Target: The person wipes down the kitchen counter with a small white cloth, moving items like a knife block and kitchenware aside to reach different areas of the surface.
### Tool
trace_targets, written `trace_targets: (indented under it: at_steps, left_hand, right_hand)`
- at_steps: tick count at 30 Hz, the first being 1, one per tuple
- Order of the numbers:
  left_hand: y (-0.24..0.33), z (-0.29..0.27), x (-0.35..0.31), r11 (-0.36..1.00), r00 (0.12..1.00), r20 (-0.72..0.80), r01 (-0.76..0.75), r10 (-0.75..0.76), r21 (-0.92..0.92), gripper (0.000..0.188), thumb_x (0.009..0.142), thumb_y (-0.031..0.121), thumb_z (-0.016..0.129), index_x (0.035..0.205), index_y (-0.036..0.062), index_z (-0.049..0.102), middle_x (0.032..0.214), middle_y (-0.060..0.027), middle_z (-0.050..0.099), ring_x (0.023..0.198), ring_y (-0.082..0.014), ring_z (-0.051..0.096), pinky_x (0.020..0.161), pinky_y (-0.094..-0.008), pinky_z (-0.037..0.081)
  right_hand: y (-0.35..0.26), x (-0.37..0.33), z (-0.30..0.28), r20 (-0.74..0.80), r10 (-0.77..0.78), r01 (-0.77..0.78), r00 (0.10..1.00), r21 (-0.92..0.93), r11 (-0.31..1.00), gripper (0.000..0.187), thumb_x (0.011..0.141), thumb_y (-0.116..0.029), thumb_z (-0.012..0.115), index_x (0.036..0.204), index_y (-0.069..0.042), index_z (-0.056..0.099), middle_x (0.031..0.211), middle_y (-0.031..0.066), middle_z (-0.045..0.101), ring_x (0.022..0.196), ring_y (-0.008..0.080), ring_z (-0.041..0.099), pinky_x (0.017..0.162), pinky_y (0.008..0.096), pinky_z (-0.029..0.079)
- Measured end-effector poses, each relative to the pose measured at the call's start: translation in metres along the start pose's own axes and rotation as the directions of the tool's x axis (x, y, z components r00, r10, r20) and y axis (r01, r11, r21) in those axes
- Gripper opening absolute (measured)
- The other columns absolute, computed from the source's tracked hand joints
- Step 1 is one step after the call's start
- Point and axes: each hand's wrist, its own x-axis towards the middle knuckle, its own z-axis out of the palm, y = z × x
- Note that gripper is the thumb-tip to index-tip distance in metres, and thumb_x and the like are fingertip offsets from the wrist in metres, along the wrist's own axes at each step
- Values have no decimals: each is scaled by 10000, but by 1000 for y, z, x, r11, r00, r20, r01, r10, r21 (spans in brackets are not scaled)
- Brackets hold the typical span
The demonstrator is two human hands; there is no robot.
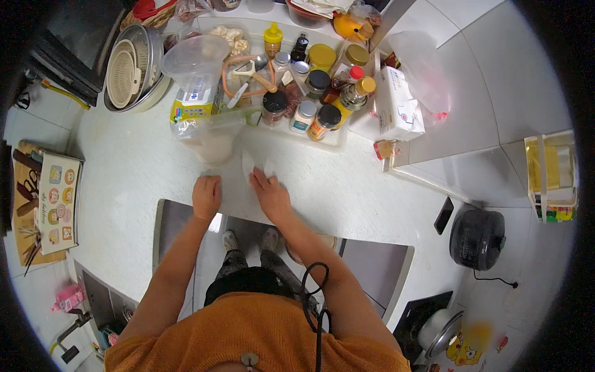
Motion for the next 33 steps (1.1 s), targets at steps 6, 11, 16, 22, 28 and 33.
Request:
trace_targets:
  at_steps: [6, 11, 16, 22, 28, 33]
  left_hand:
    - [4, 2, -1, 998, 999, 32, 12, -14, 56, 136, 784, 38, 574, 919, 32, 573, 836, -139, 549, 774, -332, 515, 696, -412, 426]
    - [2, 4, -2, 996, 998, 57, -13, 8, 93, 119, 800, 50, 555, 916, 29, 571, 829, -141, 546, 775, -332, 512, 691, -408, 420]
    - [7, 1, 1, 996, 999, 44, 10, -14, 86, 77, 789, 46, 563, 865, 34, 570, 795, -141, 522, 744, -327, 508, 668, -410, 416]
    - [12, 3, 5, 993, 998, 67, 4, -12, 121, 78, 795, 43, 550, 871, 35, 564, 801, -144, 520, 749, -328, 499, 678, -411, 405]
    - [9, 3, 4, 989, 995, 101, -8, -7, 146, 101, 801, 56, 538, 897, 32, 559, 806, -147, 517, 755, -331, 492, 678, -416, 397]
    - [13, 3, 4, 989, 996, 92, -3, -11, 150, 112, 802, 58, 533, 908, 32, 559, 807, -146, 515, 751, -332, 492, 671, -418, 397]
  right_hand:
    - [20, 51, 6, -28, 108, -110, 994, -91, 990, 435, 753, -71, 538, 1187, -87, 551, 1315, -10, 462, 863, 212, 503, 642, 305, 531]
    - [63, 29, 8, -181, 115, -136, 977, -110, 985, 450, 736, -52, 552, 1183, -96, 564, 1267, -7, 511, 822, 205, 513, 631, 283, 530]
    - [108, -4, -19, -141, 258, -276, 956, -124, 953, 433, 755, -41, 539, 1179, -116, 577, 1271, -21, 525, 806, 214, 519, 644, 286, 524]
    - [154, -50, -39, -159, 425, -444, 891, -114, 889, 412, 779, -48, 523, 1183, -108, 575, 1267, -4, 539, 833, 240, 535, 663, 296, 524]
    - [175, -76, -44, -284, 606, -631, 743, 7, 776, 344, 804, -30, 499, 1129, -73, 602, 1230, 76, 562, 890, 289, 553, 787, 341, 501]
    - [147, -67, -50, -354, 618, -556, 702, 270, 786, 303, 793, 11, 529, 1079, -39, 616, 1143, 180, 566, 973, 327, 573, 847, 368, 480]
